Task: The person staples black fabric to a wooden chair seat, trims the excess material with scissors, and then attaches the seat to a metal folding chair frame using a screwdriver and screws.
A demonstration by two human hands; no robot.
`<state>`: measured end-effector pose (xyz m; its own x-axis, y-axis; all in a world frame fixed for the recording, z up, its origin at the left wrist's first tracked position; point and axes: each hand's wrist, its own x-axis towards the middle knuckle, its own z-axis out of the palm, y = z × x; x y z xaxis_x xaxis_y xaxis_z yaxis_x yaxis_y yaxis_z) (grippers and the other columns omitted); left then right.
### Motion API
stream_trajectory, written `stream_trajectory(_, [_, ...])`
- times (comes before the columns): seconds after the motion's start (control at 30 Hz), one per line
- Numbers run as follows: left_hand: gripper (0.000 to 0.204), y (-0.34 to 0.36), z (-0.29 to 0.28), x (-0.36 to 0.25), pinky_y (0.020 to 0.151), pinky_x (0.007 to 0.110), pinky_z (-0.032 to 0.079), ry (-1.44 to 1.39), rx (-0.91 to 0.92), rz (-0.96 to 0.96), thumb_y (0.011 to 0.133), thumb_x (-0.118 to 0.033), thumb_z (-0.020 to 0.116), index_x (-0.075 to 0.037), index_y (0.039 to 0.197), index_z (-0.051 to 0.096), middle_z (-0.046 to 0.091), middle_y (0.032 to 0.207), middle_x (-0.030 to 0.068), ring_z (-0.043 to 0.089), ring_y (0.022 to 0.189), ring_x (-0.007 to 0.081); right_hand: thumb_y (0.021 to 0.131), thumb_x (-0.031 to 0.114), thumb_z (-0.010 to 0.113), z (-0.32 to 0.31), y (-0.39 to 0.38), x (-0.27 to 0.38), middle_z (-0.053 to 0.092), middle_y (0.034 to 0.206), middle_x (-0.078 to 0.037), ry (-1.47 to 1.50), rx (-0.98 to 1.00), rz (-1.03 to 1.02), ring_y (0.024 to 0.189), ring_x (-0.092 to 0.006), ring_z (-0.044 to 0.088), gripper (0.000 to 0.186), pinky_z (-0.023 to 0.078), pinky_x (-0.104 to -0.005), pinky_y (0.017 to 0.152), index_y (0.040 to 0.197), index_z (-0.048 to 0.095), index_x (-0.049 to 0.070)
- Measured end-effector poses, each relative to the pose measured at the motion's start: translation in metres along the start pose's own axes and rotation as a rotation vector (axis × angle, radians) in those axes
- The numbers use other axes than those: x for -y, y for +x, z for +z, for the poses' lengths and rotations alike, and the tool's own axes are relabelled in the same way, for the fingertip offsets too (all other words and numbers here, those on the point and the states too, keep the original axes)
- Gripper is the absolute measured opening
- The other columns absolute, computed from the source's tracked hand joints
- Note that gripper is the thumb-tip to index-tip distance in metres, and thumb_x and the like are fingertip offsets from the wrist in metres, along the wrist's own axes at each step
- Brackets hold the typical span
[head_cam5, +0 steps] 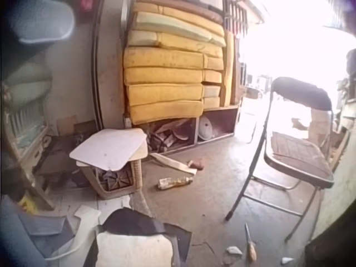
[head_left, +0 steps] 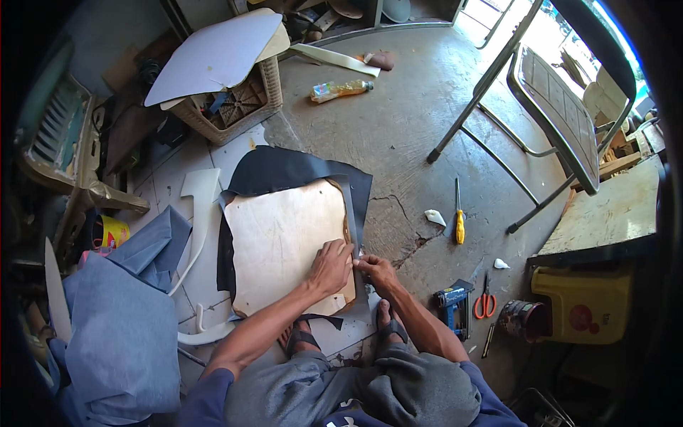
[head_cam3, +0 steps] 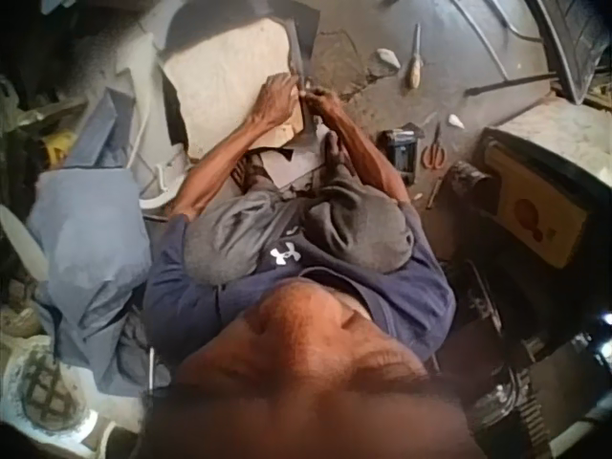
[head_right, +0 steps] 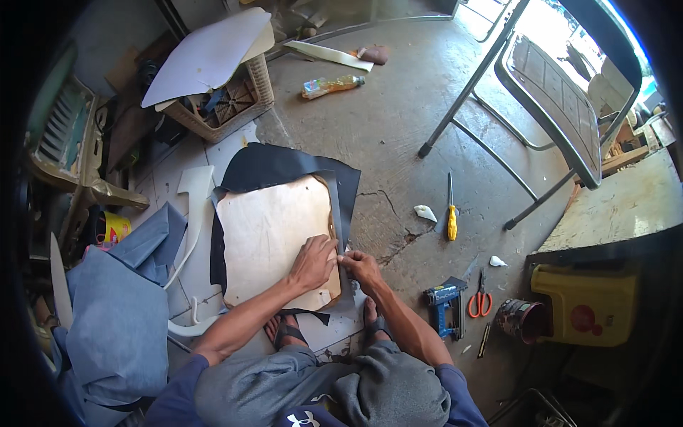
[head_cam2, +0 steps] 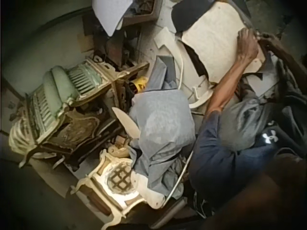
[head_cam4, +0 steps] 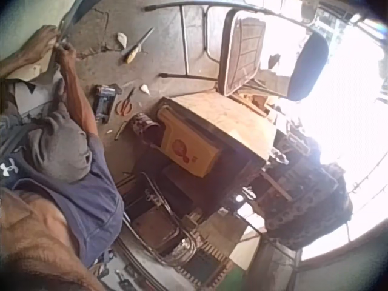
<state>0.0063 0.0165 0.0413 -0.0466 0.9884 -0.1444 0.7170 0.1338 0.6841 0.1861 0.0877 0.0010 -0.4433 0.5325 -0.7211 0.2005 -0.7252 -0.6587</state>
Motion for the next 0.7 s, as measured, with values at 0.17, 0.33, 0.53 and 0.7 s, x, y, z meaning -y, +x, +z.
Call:
stream_trajectory(0.17, [0.065, -0.035, 0.021, 0.02, 0.122, 0.057, 0.021, 0.289, -0.094, -0.025, 0.097, -0.036, 0.066, -0.016, 0.155, 0.046, 0.038, 0.162, 0.0144, 0.029, 0.153, 0.0326, 0.087, 0.02, 0.077, 0.012, 0.001, -0.006, 0.071, 0.079, -0.004, -0.282, -0.243, -0.136, 0.069, -0.0131, 0.061, 0.019, 0.049, -0.0306, 0.065, 0.095, 0.074, 0.002])
stream_trajectory(0.33, [0.069, -0.04, 0.029, 0.035, 0.125, 0.061, 0.011, 0.302, -0.093, -0.02, 0.1, -0.047, 0.061, -0.018, 0.159, 0.04, 0.03, 0.169, 0.0073, 0.02, 0.158, 0.0305, 0.09, 0.022, 0.071, 0.025, -0.002, -0.014, 0.073, 0.088, -0.017, -0.643, -0.345, -0.47, 0.076, -0.0318, 0.07, 0.022, 0.055, -0.0439, 0.073, 0.1, 0.074, 0.003])
stream_trajectory(0.53, [0.072, -0.041, 0.022, 0.036, 0.122, 0.064, 0.01, 0.185, -0.043, 0.037, 0.094, -0.016, 0.059, -0.023, 0.161, 0.032, 0.028, 0.169, 0.0128, 0.019, 0.158, 0.0359, 0.09, 0.011, 0.063, 0.049, -0.014, -0.042, 0.062, 0.101, -0.02, -1.01, -0.178, -0.754, 0.098, -0.0424, 0.064, 0.019, 0.054, -0.0493, 0.082, 0.108, 0.065, 0.005])
stream_trajectory(0.7, [0.088, -0.035, -0.009, 0.025, 0.117, 0.072, 0.015, 0.468, 0.248, 0.237, 0.086, -0.008, 0.059, -0.031, 0.165, 0.028, 0.021, 0.174, 0.0076, 0.011, 0.16, 0.0378, 0.088, 0.008, 0.061, 0.05, -0.021, -0.057, 0.059, 0.117, -0.027, -0.991, -0.004, -0.843, 0.109, -0.0471, 0.059, 0.039, 0.052, -0.0535, 0.089, 0.127, 0.058, 0.003])
